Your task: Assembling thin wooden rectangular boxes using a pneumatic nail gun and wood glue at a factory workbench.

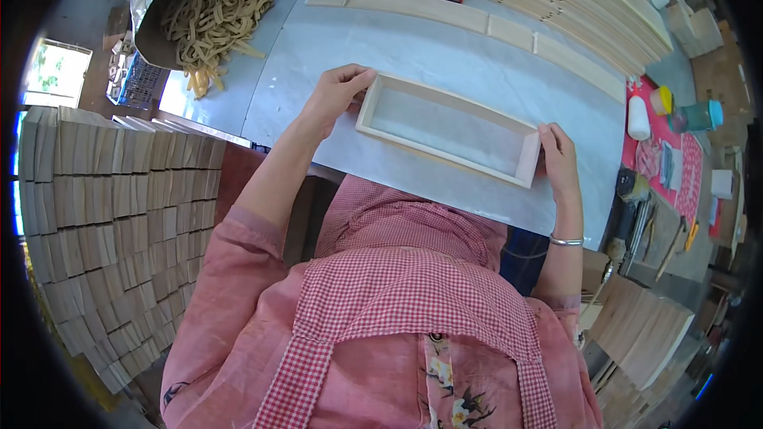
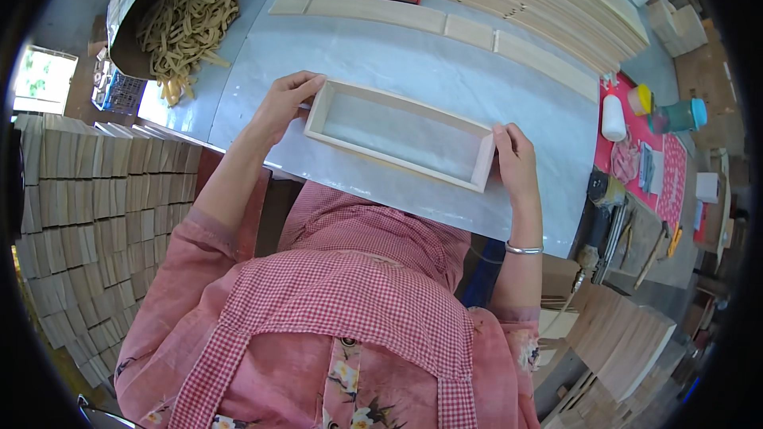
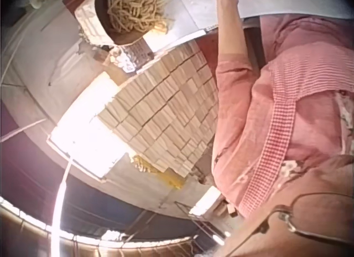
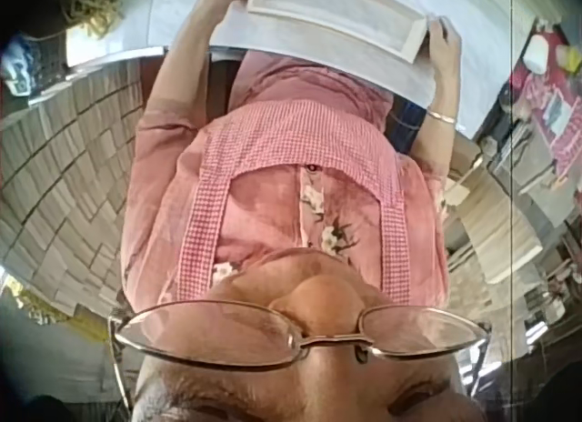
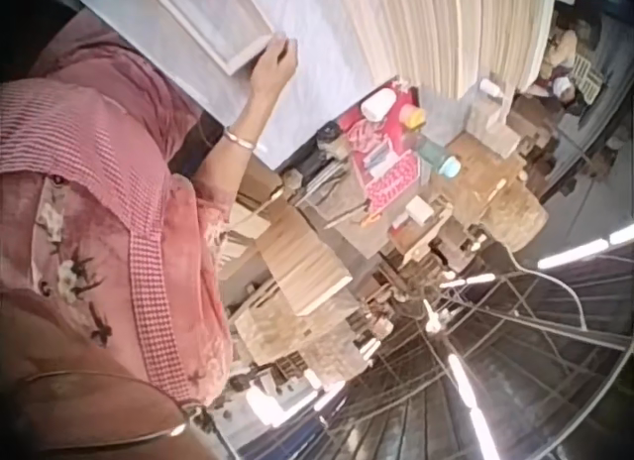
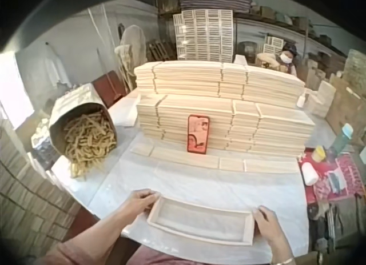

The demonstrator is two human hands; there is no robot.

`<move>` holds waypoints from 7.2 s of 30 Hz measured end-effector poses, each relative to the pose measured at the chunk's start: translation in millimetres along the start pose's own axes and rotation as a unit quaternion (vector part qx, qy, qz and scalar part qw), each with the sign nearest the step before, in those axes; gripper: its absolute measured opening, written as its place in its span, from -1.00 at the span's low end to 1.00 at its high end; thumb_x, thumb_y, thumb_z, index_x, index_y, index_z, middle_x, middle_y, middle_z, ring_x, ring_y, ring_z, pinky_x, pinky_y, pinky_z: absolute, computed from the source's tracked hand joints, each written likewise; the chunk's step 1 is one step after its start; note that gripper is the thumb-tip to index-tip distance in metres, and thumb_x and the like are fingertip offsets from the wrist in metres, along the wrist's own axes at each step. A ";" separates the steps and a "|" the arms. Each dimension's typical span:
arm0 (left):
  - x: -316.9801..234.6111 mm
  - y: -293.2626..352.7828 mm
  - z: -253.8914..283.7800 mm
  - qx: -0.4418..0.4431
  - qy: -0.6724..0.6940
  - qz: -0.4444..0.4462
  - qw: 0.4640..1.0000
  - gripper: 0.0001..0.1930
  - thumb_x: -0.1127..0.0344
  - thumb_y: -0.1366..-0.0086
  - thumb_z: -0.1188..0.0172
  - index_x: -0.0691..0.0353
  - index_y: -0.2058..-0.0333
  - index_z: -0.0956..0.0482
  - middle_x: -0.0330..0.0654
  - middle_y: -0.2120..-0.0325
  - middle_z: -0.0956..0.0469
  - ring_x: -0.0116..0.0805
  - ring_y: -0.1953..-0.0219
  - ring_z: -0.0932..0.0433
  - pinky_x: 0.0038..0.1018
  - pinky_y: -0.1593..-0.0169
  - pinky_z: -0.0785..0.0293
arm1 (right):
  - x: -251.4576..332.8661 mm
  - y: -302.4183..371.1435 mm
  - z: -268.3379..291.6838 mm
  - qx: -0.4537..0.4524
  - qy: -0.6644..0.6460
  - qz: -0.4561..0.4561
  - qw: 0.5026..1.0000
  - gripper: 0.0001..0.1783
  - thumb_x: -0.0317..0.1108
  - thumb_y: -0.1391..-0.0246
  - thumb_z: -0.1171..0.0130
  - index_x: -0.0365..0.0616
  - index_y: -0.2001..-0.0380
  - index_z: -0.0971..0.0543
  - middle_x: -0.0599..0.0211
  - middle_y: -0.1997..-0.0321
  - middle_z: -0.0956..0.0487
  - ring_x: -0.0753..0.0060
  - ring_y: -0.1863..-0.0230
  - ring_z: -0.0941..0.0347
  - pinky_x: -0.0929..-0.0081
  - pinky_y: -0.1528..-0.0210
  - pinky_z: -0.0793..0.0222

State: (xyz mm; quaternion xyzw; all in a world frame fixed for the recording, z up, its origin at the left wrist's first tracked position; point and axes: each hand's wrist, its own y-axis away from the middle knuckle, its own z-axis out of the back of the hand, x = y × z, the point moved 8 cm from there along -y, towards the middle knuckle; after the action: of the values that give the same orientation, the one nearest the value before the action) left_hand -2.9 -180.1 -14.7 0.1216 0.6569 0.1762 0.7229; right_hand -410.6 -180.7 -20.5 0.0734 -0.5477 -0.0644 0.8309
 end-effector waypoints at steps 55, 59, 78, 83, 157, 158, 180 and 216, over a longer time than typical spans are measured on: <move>35.2 100.4 1.8 -0.156 -0.196 -0.321 0.913 -0.42 0.30 -0.16 -0.39 0.29 -0.16 -0.48 -0.07 -0.08 -0.47 -0.16 -0.05 -0.44 -0.33 -0.10 -0.39 | 65.8 43.6 149.1 -0.397 0.048 0.154 0.904 -0.43 -0.26 -0.08 -0.39 -0.21 -0.10 -0.44 0.05 -0.03 -0.54 0.14 0.02 -0.50 0.29 -0.05 -0.45; 36.3 96.4 -8.3 -0.176 -0.203 -0.334 0.903 -0.39 0.24 -0.16 -0.41 0.30 -0.18 -0.49 -0.07 -0.07 -0.49 -0.11 -0.05 -0.44 -0.30 -0.12 -0.39 | 91.8 47.4 79.6 -0.259 0.027 0.213 0.942 -0.43 -0.32 0.00 -0.38 -0.18 -0.09 -0.44 0.12 -0.01 -0.52 0.21 0.02 -0.45 0.33 -0.08 -0.40; 43.6 84.4 -11.9 -0.218 -0.222 -0.338 0.888 -0.41 0.12 -0.08 -0.50 0.19 -0.09 -0.62 -0.19 0.07 -0.60 -0.22 0.06 -0.50 -0.34 -0.08 -0.39 | 118.5 60.2 -122.8 0.057 -0.105 0.212 0.970 -0.42 -0.29 -0.03 -0.37 -0.15 -0.09 -0.40 0.19 0.05 -0.51 0.30 0.15 -0.46 0.42 0.10 -0.44; 43.2 88.4 -11.3 -0.225 -0.230 -0.324 0.890 -0.41 0.12 -0.07 -0.50 0.17 -0.09 -0.63 -0.20 0.07 -0.59 -0.24 0.06 -0.50 -0.35 -0.07 -0.39 | 123.9 60.7 -132.4 0.064 -0.074 0.232 0.968 -0.42 -0.29 -0.03 -0.37 -0.16 -0.10 -0.40 0.18 0.03 -0.51 0.28 0.14 -0.48 0.43 0.10 -0.45; 36.8 89.3 -12.8 -0.218 -0.249 -0.336 0.882 -0.41 0.17 -0.06 -0.49 0.19 -0.09 -0.62 -0.16 0.09 -0.61 -0.22 0.09 -0.51 -0.33 -0.08 -0.39 | 132.5 41.4 -68.3 -0.127 0.047 0.348 0.928 -0.44 -0.37 0.01 -0.39 -0.17 -0.04 -0.40 0.18 0.07 -0.54 0.25 0.15 -0.50 0.37 0.06 -0.47; 36.1 89.6 -12.5 -0.219 -0.249 -0.336 0.882 -0.41 0.17 -0.06 -0.49 0.20 -0.09 -0.62 -0.16 0.09 -0.61 -0.21 0.09 -0.51 -0.33 -0.09 -0.39 | 130.2 43.2 -62.5 -0.137 0.054 0.349 0.926 -0.44 -0.37 0.01 -0.39 -0.17 -0.04 -0.40 0.17 0.07 -0.54 0.24 0.15 -0.50 0.37 0.05 -0.47; 37.6 89.4 -15.8 -0.206 -0.239 -0.308 0.897 -0.45 0.25 -0.09 -0.48 0.23 -0.09 -0.62 -0.12 0.06 -0.59 -0.21 0.07 -0.50 -0.36 -0.03 -0.46 | 73.1 82.2 54.1 -0.277 0.123 0.293 0.907 -0.49 -0.33 -0.03 -0.37 -0.17 -0.02 -0.41 0.18 0.03 -0.51 0.22 0.10 -0.45 0.37 0.00 -0.42; 42.0 84.7 -11.8 -0.213 -0.244 -0.312 0.893 -0.45 0.20 -0.09 -0.50 0.20 -0.07 -0.64 -0.13 0.09 -0.60 -0.18 0.08 -0.52 -0.36 -0.04 -0.45 | 68.2 134.6 -43.2 -0.167 -0.093 0.158 0.969 -0.43 -0.23 -0.05 -0.26 -0.14 -0.11 -0.34 0.13 -0.01 -0.47 0.16 0.05 -0.43 0.29 -0.06 -0.38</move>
State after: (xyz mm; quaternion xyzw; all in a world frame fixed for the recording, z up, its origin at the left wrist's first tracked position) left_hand -19.5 -86.4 -19.6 -0.2068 0.4106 0.0422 0.8870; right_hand -340.6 -59.2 50.0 -0.1601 -0.6089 -0.0290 0.7763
